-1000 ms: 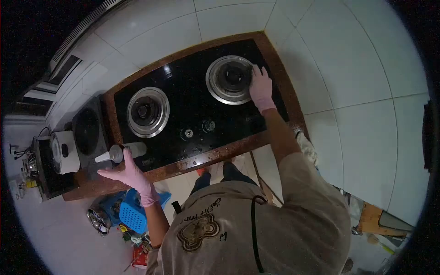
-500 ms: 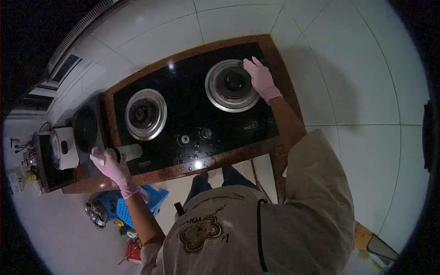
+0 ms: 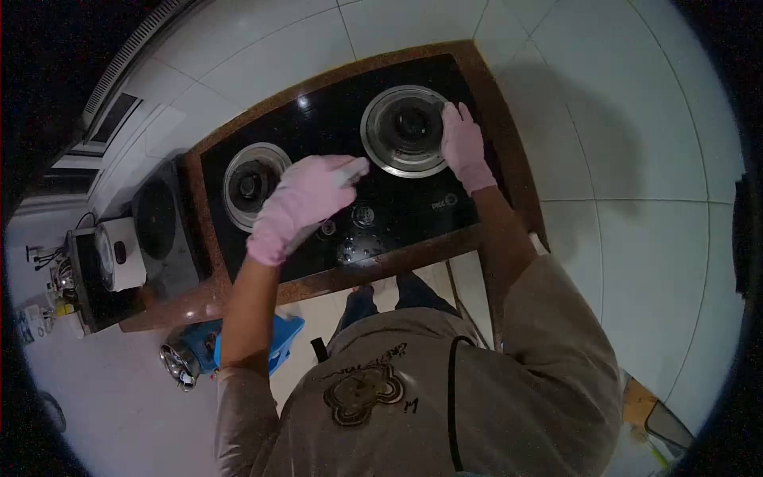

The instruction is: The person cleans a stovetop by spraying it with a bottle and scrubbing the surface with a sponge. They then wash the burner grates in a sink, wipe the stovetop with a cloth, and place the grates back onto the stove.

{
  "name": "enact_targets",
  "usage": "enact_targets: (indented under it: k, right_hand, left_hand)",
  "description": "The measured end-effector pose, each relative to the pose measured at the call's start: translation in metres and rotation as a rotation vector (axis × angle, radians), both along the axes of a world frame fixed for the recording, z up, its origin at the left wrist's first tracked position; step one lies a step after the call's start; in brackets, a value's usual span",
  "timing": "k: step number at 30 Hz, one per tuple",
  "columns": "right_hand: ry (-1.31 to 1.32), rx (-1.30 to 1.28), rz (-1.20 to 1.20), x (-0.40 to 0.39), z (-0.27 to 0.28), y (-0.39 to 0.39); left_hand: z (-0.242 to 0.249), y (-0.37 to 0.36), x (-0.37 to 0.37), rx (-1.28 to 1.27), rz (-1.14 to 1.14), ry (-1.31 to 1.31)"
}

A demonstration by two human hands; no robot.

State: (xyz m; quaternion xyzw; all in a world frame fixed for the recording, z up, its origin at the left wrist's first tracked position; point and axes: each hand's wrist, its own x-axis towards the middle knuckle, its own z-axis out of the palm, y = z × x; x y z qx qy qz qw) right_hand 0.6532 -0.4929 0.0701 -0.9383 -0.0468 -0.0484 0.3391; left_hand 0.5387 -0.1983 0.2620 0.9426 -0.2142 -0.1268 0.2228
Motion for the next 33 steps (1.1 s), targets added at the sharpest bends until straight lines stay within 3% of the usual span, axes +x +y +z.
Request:
enact_targets:
  k: [2,6,9,11,13,16,17,19,20,21,23,24,26,27,28,29,31,32,33]
  right_hand:
    - [-0.128,-0.332,-0.004,-0.026,-0.019,-0.005]
    - [-0.034,-0.268,-0.047,-0.057,0.020,-0.003]
    - [-0.209,-0.410,0.078,-0.063,0.021,-0.003]
    - [-0.114,-0.097,-0.155,-0.069,0.026,0.008]
    - [-0.201,-0.155,-0.119,-0.078,0.013,0.010]
    - [-0.327,-0.270,-0.072,-0.102,-0.001,0.026]
    - [-0.216,-0.044,-0.156,-0.109,-0.013,0.037]
    - [-0.263,-0.147,-0.189,-0.127,-0.006,0.065]
    - [-0.205,-0.266,-0.114,-0.129,-0.008,0.081]
    - [-0.279,-0.203,0.059,-0.128,-0.012,0.093]
    - [-0.324,-0.215,0.211,-0.119,-0.011,0.115]
    - [-0.363,-0.309,0.196,-0.116,-0.002,0.110]
    - [-0.252,-0.388,0.223,-0.110,0.006,0.074]
    - [-0.406,-0.447,0.186,-0.112,0.000,0.047]
    - [-0.085,0.024,-0.090,-0.107,0.013,0.035]
    - [-0.014,0.083,-0.212,-0.107,0.056,0.023]
    - [-0.159,-0.266,-0.092,-0.098,0.009,0.005]
    - [-0.349,-0.408,-0.186,-0.097,-0.009,0.017]
    - [-0.263,-0.334,-0.156,-0.101,-0.001,0.032]
  left_hand:
    - [-0.022,-0.034,0.022,0.128,-0.033,0.096]
    - [-0.056,-0.072,0.045,0.290,-0.134,0.207]
    - [-0.079,-0.072,0.050,0.339,-0.172,0.178]
    - [-0.093,-0.069,0.051,0.329,-0.194,0.128]
    - [-0.085,-0.071,0.046,0.283,-0.100,0.139]
    - [-0.083,-0.062,0.041,0.386,-0.212,0.014]
    - [-0.102,-0.046,0.038,0.306,-0.236,-0.138]
    - [-0.090,-0.033,0.031,0.221,-0.126,-0.186]
    - [-0.085,-0.030,0.023,0.132,-0.016,-0.221]
    - [-0.049,-0.035,0.016,0.021,0.155,-0.019]
    - [-0.026,-0.032,0.005,-0.048,0.135,-0.081]
    - [-0.019,-0.028,0.003,-0.114,0.112,-0.157]
    - [-0.007,-0.013,-0.014,-0.289,0.320,0.007]
    - [-0.001,-0.003,-0.021,-0.416,0.392,0.035]
    - [-0.024,0.019,-0.026,-0.568,0.429,0.035]
    - [-0.008,0.026,-0.034,-0.579,0.452,0.022]
    - [0.017,0.038,-0.048,-0.538,0.513,-0.020]
    - [0.022,0.043,-0.053,-0.541,0.513,-0.027]
    - [0.026,0.045,-0.058,-0.579,0.561,-0.028]
